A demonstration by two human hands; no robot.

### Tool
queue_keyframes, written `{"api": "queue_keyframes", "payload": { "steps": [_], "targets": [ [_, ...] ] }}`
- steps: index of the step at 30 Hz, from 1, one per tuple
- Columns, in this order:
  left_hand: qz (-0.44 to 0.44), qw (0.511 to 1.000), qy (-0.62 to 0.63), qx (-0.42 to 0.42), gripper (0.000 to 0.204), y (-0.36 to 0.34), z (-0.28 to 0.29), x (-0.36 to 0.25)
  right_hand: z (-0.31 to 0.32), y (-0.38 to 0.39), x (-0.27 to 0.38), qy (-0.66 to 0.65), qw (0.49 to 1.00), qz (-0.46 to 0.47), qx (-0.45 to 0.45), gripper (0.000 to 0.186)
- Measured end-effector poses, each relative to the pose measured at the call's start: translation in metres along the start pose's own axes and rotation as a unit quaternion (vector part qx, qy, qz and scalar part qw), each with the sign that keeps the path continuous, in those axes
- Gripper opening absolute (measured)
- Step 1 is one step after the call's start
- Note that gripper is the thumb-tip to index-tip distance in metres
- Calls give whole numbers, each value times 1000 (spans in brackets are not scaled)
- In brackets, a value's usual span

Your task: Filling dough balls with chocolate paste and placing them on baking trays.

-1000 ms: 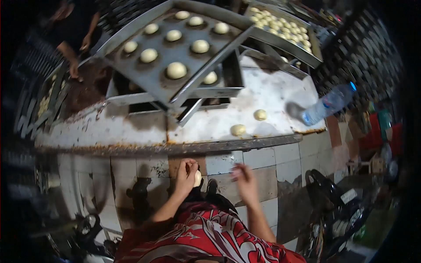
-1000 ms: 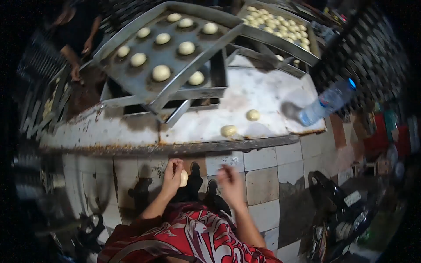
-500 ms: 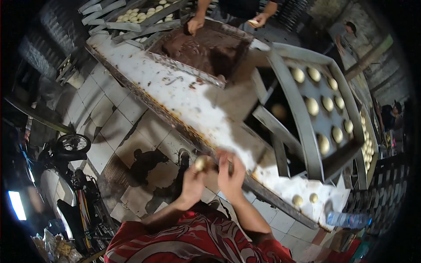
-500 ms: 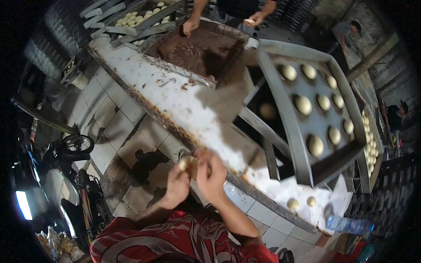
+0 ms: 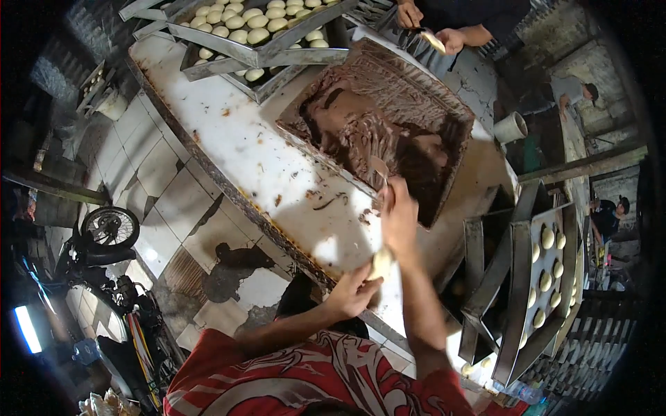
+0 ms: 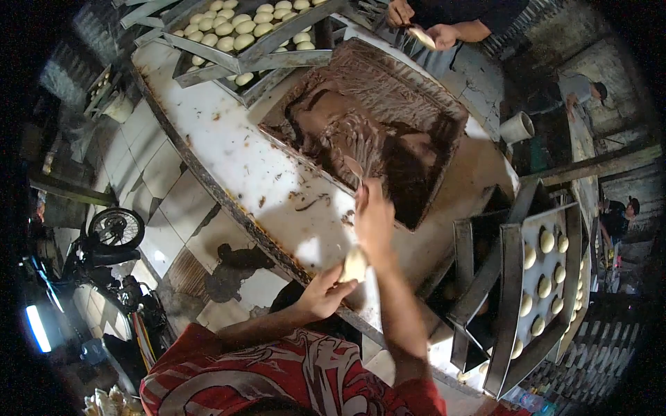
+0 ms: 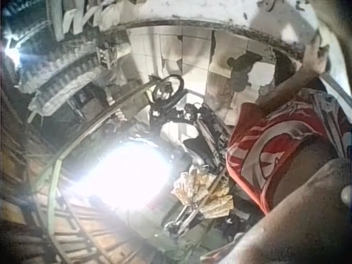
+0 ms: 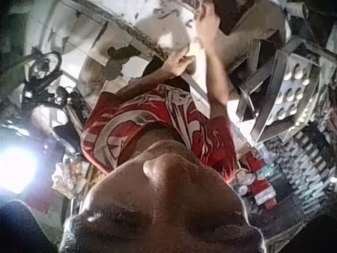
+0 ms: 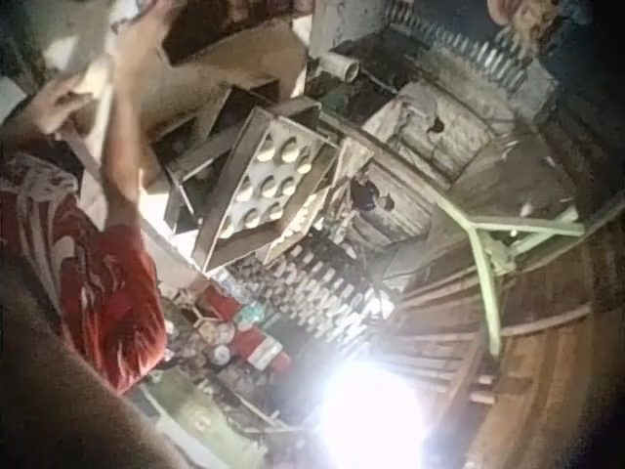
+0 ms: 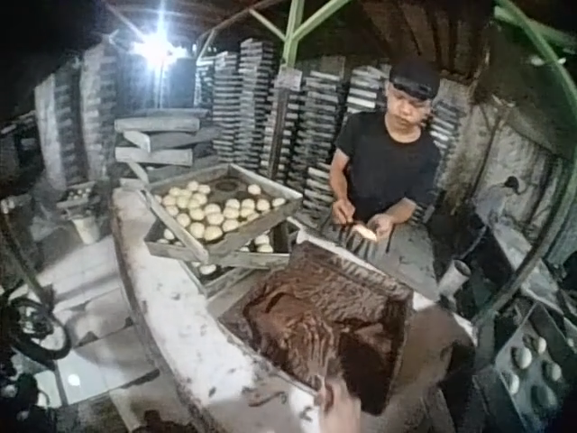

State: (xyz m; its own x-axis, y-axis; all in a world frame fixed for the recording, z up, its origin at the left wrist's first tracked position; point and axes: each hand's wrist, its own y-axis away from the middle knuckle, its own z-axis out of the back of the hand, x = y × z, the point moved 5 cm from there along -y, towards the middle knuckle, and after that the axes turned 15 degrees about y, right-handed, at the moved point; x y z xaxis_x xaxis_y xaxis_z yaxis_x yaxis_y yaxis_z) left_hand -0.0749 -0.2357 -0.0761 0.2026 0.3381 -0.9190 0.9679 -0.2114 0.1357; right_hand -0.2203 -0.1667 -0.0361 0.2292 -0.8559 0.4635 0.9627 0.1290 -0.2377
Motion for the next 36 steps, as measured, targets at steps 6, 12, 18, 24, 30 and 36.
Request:
{"api": "queue_keyframes", "payload": {
  "steps": [6,12,18,24,30,36],
  "targets": [
    [133,890,398,-177,47,-23,59,-43,-40,-85,25,362,893,199,180,13],
    [40,778,533,-330,30,-73,124,-22,12,-32,62,235,947,146,161,10],
    [21,780,619,-90,38,-71,66,-101,18,46,3,0,983,120,-135,21],
    [-137,870,467,-80,41,-1,48,-105,7,131,-112,89,973,-88,-196,43],
    [-46,835,544,67,60,64,-30,-32,47,164,-81,-123,982,4,-143,23],
    [76,877,469,70,45,142,-85,20,101,218,-12,-409,825,40,388,25]
  ]
}}
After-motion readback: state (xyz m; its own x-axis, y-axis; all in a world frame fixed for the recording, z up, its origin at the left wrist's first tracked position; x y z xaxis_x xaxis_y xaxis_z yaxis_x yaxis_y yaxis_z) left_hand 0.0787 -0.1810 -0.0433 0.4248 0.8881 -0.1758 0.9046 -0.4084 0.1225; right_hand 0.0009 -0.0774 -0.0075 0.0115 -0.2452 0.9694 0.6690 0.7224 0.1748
